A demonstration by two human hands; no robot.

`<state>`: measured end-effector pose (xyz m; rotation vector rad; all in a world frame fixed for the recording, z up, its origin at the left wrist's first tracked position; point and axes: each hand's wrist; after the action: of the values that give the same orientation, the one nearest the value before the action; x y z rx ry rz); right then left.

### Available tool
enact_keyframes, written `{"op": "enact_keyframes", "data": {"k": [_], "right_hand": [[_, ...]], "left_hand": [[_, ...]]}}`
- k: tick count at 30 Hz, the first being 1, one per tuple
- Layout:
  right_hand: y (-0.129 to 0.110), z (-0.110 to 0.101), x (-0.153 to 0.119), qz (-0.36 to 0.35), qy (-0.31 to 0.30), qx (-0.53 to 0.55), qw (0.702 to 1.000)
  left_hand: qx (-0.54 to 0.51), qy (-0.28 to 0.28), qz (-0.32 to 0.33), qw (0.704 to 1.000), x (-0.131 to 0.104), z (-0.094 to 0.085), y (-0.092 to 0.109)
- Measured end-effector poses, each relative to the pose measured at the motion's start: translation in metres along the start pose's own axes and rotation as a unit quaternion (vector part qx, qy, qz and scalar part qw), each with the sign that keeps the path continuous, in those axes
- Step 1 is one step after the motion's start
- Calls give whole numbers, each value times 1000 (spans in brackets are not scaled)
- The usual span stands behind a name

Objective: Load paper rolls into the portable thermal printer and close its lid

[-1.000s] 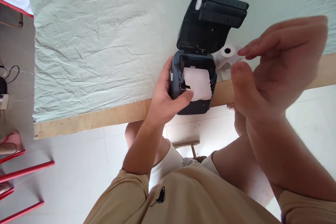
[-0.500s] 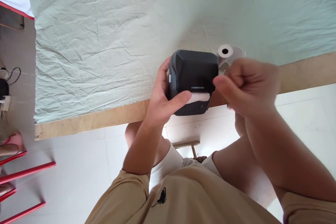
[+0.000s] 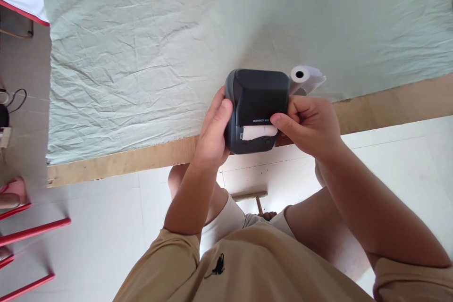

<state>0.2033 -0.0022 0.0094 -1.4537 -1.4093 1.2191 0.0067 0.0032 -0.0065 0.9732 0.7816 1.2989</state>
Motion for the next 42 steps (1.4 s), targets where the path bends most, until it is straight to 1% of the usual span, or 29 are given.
{"op": "enact_keyframes", "data": {"k": [3, 7, 9, 12, 14, 16, 20, 23, 24, 26, 29, 30, 32, 34, 36, 39, 42], "right_hand": [[4, -1, 1, -14, -7, 15, 1000], [12, -1, 5, -72, 2, 35, 997], [15, -1, 6, -94, -3, 48, 994], [17, -4, 6, -95, -14, 27, 995], [16, -6, 4, -106, 20, -5, 994], [13, -5, 0, -135, 86, -21, 987], [-2, 6, -4, -201, 219, 13, 955], [-15, 14, 0, -237, 263, 23, 935], [-17, 15, 2, -241, 265, -3, 934], [-19, 14, 5, -246, 254, -103, 930], [-16, 5, 5, -243, 204, -279, 906], [-14, 1, 4, -245, 187, -314, 898], [-12, -5, 1, -250, 153, -347, 891], [-13, -8, -2, -247, 125, -347, 896], [-16, -7, -3, -215, 103, -317, 918], [-23, 0, 0, -167, 100, -228, 954], [-23, 2, 7, -156, 101, -175, 967]], "left_hand": [[-17, 17, 1, 1000, 2, -2, -4], [-4, 50, 26, 998, 3, -10, -14], [6, 65, 36, 997, 2, -12, -16], [25, 71, 30, 997, 3, -10, -15], [34, 60, 17, 997, 3, -8, -13], [32, 41, 3, 999, 4, -6, -12], [40, -2, 2, 999, 3, -6, -10], [50, -12, 14, 999, 2, -5, -8], [49, -15, 18, 999, 2, -5, -7], [49, -26, 20, 998, 2, -5, -4], [58, -57, 11, 997, 1, -5, -1], [57, -67, 10, 996, 0, -5, 0], [54, -82, 11, 995, -1, -6, 1], [56, -83, 6, 995, -2, -6, 1], [61, -74, 3, 995, -3, -6, 0], [56, -43, 14, 997, -2, -5, -2], [53, -16, 12, 998, 0, -4, -5]]}}
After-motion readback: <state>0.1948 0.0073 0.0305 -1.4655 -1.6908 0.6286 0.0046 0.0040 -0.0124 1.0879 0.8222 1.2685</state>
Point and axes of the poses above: each hand's wrist, its own x-axis towards the middle knuckle, its own z-axis out of the palm, y = z × x, and after that the axes turned 9 degrees about z, right-handed
